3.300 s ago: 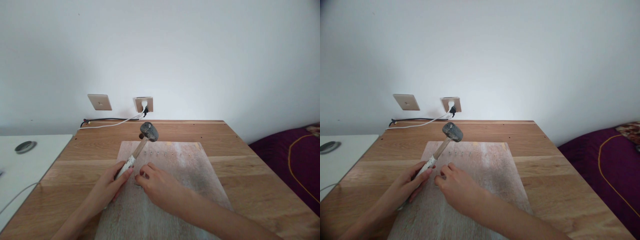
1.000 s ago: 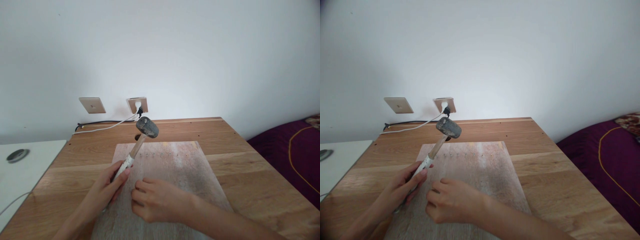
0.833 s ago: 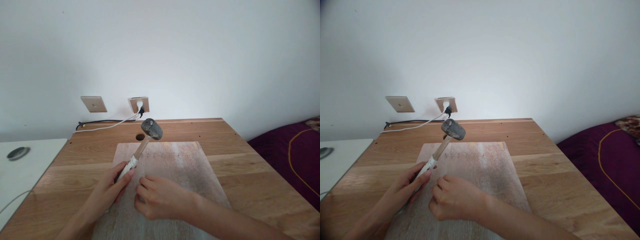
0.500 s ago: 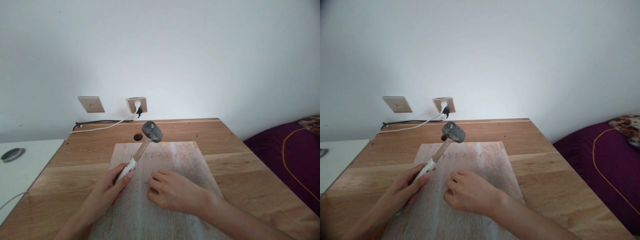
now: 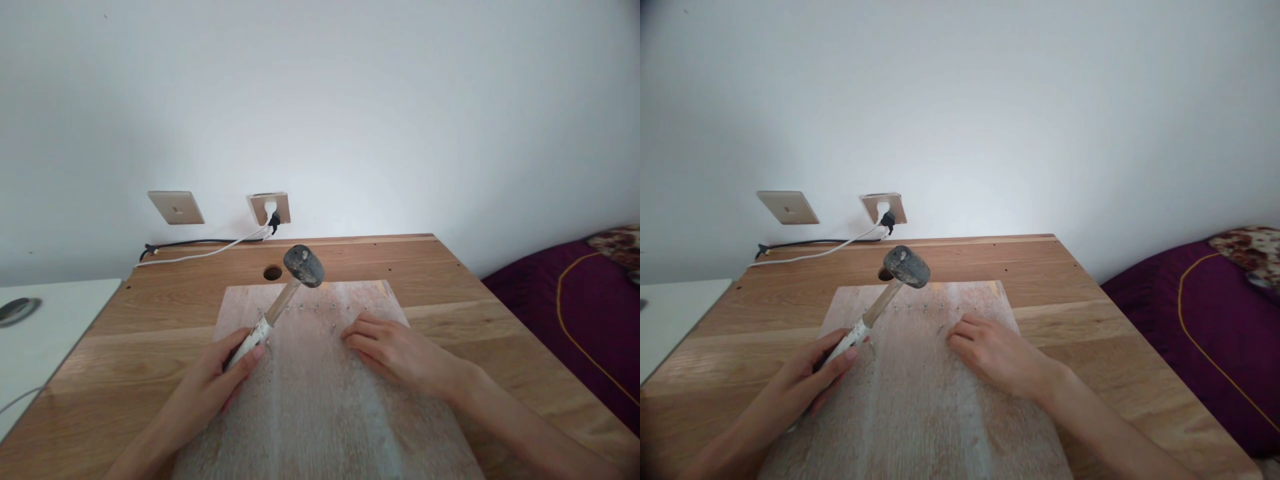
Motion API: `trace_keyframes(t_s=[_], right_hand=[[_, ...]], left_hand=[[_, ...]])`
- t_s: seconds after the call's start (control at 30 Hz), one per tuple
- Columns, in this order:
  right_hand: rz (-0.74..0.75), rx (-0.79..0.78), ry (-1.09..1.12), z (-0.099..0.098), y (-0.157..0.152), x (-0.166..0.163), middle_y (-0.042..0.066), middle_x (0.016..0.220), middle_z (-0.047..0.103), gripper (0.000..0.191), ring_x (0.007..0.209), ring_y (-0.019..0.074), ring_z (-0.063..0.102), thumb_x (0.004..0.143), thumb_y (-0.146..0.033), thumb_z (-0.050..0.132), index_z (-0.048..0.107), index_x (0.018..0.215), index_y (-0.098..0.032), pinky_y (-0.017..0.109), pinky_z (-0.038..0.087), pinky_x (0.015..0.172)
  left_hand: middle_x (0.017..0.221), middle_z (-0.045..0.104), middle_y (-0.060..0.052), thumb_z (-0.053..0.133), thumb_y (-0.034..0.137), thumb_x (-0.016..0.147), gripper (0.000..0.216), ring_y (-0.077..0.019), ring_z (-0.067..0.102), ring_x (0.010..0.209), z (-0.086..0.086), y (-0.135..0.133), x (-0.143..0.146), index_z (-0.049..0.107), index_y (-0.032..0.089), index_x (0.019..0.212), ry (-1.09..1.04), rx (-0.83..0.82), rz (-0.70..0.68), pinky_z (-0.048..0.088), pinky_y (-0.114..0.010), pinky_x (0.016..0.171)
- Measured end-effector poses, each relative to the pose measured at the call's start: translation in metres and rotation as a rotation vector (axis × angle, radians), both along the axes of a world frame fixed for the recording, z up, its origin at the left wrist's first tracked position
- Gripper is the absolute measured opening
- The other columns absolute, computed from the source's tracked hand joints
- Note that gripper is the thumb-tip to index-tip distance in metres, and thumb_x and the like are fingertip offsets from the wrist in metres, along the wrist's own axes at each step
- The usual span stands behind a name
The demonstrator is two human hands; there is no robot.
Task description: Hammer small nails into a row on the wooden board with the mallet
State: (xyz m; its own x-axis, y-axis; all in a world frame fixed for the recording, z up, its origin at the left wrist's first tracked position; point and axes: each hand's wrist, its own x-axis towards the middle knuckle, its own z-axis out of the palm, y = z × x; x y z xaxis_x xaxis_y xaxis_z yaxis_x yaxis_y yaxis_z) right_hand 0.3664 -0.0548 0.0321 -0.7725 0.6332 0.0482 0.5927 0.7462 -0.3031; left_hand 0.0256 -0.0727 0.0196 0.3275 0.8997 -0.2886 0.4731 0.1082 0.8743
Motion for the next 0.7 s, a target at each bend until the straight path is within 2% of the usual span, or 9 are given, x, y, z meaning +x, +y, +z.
trace_keyframes(t_s=[0.07,0.17,0.23,0.3,0.4,0.5,0.57,0.7], right_hand=[[-0.062,0.011,0.041,-0.001,0.002,0.001,0.010,0.103,0.069,0.022,0.097,0.0249,0.066,0.104,-0.012,0.047,0.068,0.103,-0.014,0.038,0.056,0.084],[-0.253,0.011,0.104,-0.002,0.006,-0.006,0.010,0.100,0.067,0.020,0.088,0.0226,0.067,0.105,-0.018,0.049,0.068,0.110,-0.014,0.037,0.055,0.081],[-0.354,-0.055,0.115,-0.005,0.009,-0.018,0.008,0.097,0.067,0.019,0.080,0.0196,0.067,0.105,-0.025,0.053,0.067,0.114,-0.014,0.035,0.054,0.077],[-0.383,-0.112,0.080,-0.009,0.010,-0.035,0.007,0.097,0.068,0.021,0.079,0.0189,0.067,0.104,-0.029,0.058,0.066,0.116,-0.014,0.033,0.054,0.075],[-0.314,-0.049,-0.029,-0.014,0.010,-0.058,0.009,0.100,0.068,0.012,0.087,0.0215,0.068,0.102,-0.021,0.059,0.068,0.107,-0.014,0.034,0.054,0.077],[-0.180,0.112,-0.131,-0.013,0.006,-0.068,0.010,0.097,0.068,0.010,0.091,0.0231,0.066,0.096,-0.007,0.060,0.068,0.094,-0.014,0.034,0.054,0.076],[-0.090,0.212,-0.189,-0.007,0.003,-0.068,0.009,0.094,0.068,0.012,0.090,0.0235,0.065,0.092,-0.002,0.063,0.067,0.093,-0.013,0.034,0.054,0.074],[0.072,0.333,-0.224,0.003,-0.001,-0.067,0.007,0.094,0.069,0.009,0.091,0.0239,0.065,0.094,-0.006,0.066,0.067,0.099,-0.014,0.036,0.055,0.077]], left_hand=[[0.052,0.036,0.011,0.050,0.068,0.097,0.048,-0.0098,0.033,0.044,-0.001,0.000,0.000,0.057,0.021,0.094,-0.001,0.002,0.001,0.028,-0.022,0.046],[0.053,0.036,0.011,0.049,0.069,0.096,0.050,-0.0096,0.032,0.044,-0.002,0.001,0.000,0.058,0.020,0.092,0.017,0.003,-0.005,0.028,-0.022,0.045],[0.052,0.037,0.011,0.049,0.070,0.096,0.051,-0.0101,0.033,0.044,-0.003,0.001,0.000,0.058,0.020,0.094,0.025,0.001,-0.001,0.027,-0.023,0.045],[0.052,0.038,0.011,0.049,0.070,0.096,0.051,-0.0106,0.034,0.044,-0.003,0.001,-0.001,0.059,0.020,0.097,0.031,-0.001,0.004,0.028,-0.023,0.045],[0.052,0.038,0.011,0.050,0.068,0.097,0.048,-0.0109,0.035,0.045,-0.003,0.000,-0.001,0.059,0.021,0.096,0.040,0.015,-0.003,0.029,-0.023,0.046],[0.051,0.038,0.010,0.051,0.065,0.096,0.045,-0.0107,0.035,0.045,-0.001,0.000,-0.002,0.057,0.021,0.089,0.041,0.038,0.001,0.029,-0.022,0.046],[0.052,0.039,0.010,0.052,0.064,0.096,0.044,-0.0107,0.035,0.045,0.000,0.000,-0.001,0.058,0.021,0.087,0.040,0.037,0.005,0.029,-0.022,0.046],[0.052,0.040,0.009,0.052,0.065,0.095,0.046,-0.0119,0.037,0.045,0.004,0.001,0.002,0.063,0.020,0.092,0.051,0.013,-0.001,0.030,-0.023,0.046]])
